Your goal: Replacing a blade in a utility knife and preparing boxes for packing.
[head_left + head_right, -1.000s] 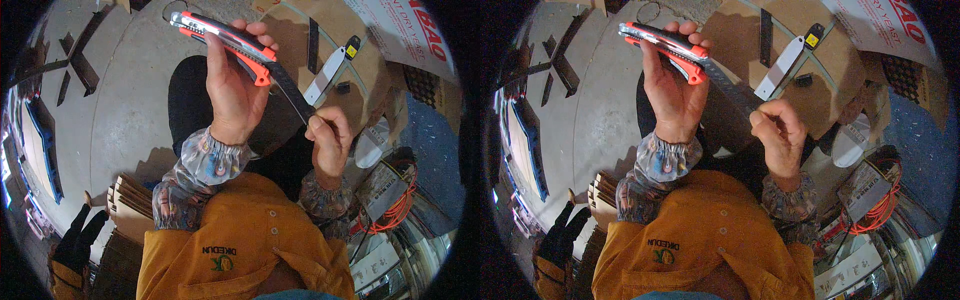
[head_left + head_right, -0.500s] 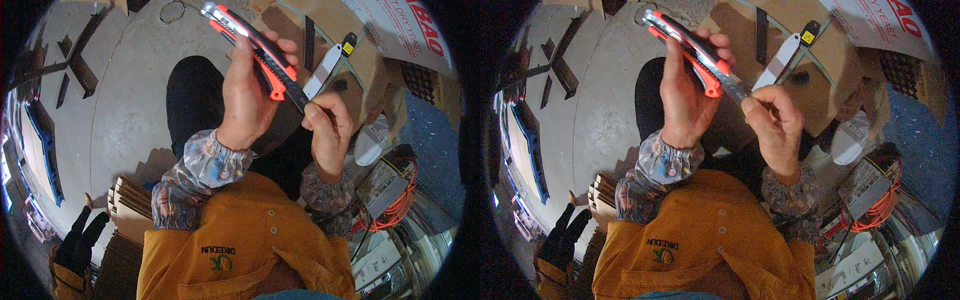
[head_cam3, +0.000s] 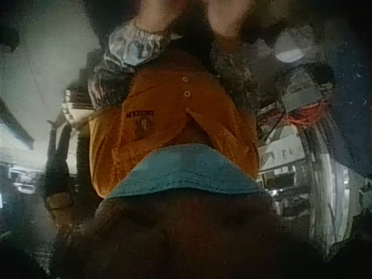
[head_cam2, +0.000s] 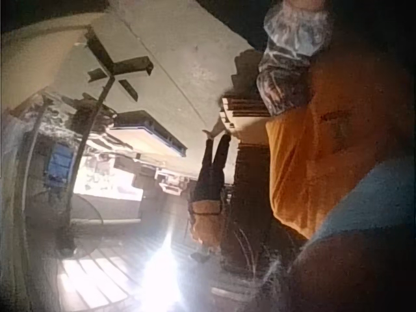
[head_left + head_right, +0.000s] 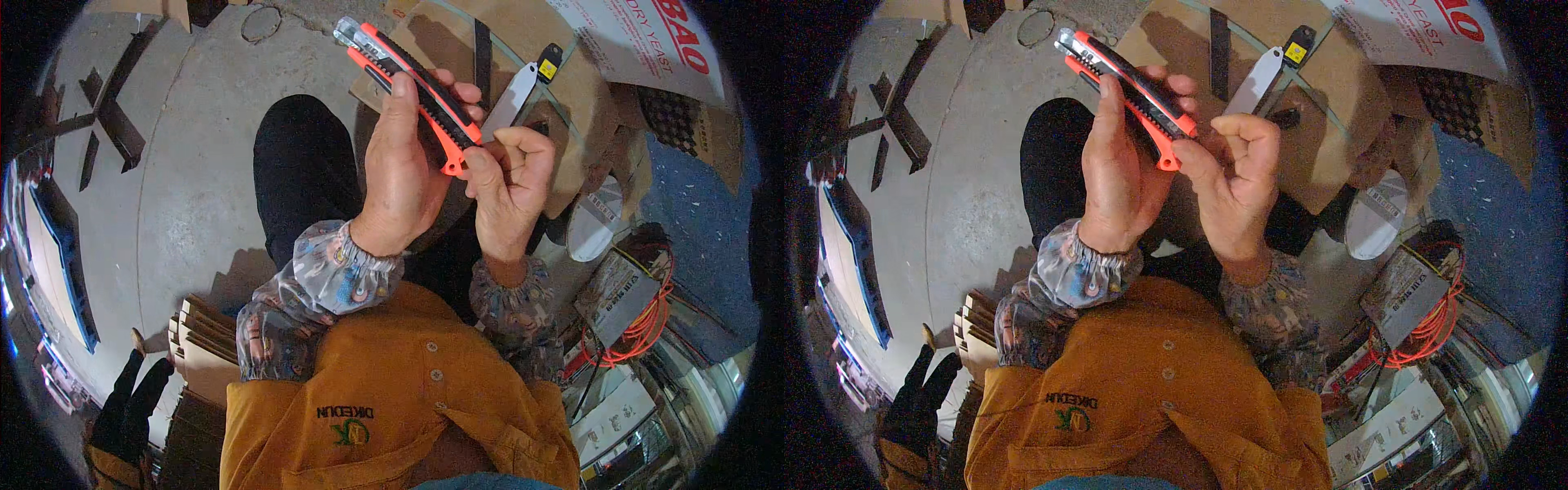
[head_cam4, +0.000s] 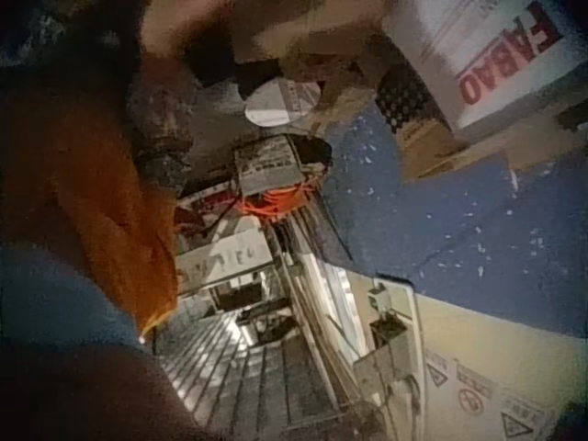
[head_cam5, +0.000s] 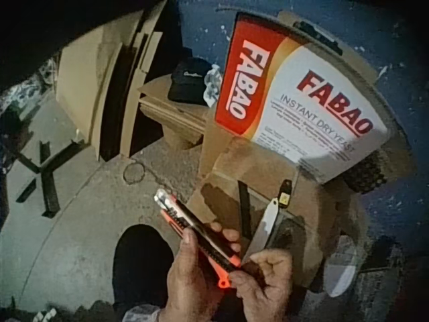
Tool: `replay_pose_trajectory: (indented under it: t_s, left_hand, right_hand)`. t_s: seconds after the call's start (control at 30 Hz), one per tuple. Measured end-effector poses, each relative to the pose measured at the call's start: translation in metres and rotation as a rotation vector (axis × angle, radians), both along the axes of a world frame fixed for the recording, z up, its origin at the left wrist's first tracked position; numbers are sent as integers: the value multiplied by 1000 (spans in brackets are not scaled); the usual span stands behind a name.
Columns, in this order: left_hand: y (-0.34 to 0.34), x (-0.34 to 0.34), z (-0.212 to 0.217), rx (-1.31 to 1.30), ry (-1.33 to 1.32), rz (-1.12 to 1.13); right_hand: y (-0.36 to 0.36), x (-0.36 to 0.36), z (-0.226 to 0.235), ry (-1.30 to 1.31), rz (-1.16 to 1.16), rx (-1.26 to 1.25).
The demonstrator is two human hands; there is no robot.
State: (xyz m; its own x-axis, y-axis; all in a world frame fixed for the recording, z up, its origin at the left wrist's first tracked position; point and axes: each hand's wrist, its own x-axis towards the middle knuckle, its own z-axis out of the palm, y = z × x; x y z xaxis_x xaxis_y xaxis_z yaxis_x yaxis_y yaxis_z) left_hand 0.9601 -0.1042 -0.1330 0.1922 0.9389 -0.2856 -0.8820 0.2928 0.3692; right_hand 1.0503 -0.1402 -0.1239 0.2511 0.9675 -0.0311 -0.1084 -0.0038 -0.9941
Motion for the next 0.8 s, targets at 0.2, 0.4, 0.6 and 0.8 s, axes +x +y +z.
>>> replay_pose_trajectory:
  t_s: [0.2, 0.4, 0.6, 0.8]
  left_hand:
    - [-7, 5, 2, -31, -30, 4]
    - [-7, 10, 1, -40, 5, 61]
    - [-8, 8, -1, -34, 90, 41]
    - [-10, 11, 5, 11, 188, 69]
  right_hand:
    - [4, -5, -17, -312, -177, 134]
    - [7, -7, -19, -357, -221, 122]
    - [5, -8, -22, -318, -257, 147]
    - [7, -16, -7, -163, -210, 203]
